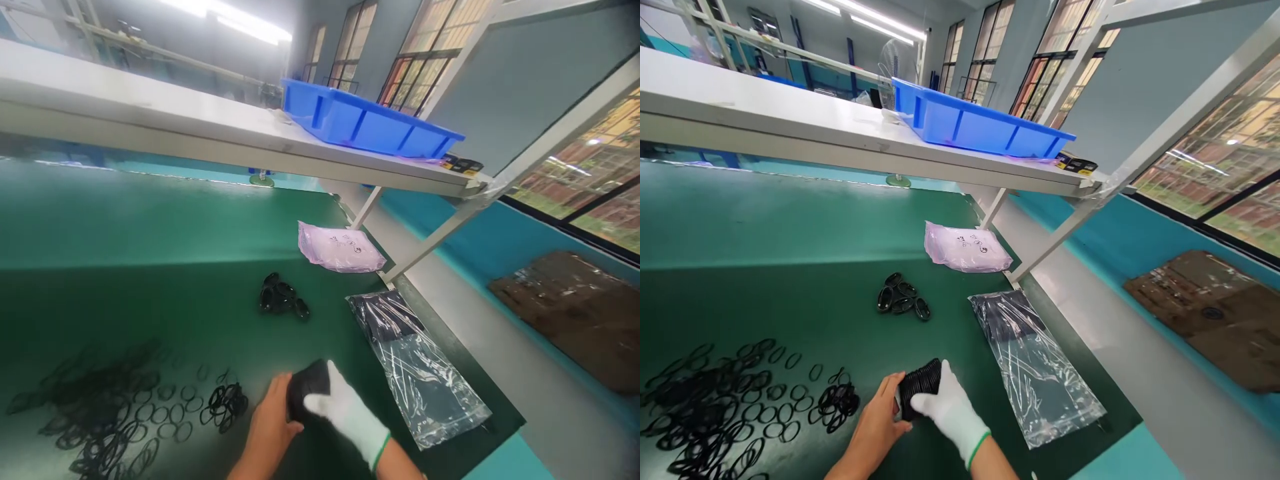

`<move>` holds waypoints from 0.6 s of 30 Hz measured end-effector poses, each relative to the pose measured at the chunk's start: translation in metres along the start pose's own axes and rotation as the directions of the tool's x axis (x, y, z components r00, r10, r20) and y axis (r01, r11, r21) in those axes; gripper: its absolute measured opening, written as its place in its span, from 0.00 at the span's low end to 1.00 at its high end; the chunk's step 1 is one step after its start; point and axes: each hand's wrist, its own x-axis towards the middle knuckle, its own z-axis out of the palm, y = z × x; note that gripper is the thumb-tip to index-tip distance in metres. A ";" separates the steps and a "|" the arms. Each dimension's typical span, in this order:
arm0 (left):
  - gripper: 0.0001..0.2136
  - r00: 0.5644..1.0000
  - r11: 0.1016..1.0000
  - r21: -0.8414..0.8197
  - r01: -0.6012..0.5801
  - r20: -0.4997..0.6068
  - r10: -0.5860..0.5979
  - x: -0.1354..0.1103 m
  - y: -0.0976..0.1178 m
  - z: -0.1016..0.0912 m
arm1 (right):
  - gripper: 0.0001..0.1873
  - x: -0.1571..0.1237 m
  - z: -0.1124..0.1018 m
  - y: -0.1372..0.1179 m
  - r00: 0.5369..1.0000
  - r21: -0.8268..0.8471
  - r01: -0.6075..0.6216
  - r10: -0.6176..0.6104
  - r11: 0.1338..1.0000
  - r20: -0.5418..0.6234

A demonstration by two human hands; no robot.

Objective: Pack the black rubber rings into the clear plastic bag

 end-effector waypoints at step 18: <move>0.35 0.998 0.947 0.319 -0.037 0.064 0.018 0.010 -0.015 0.008 | 0.53 0.009 0.081 0.007 0.854 -0.339 -0.149 -0.052 0.929 -0.518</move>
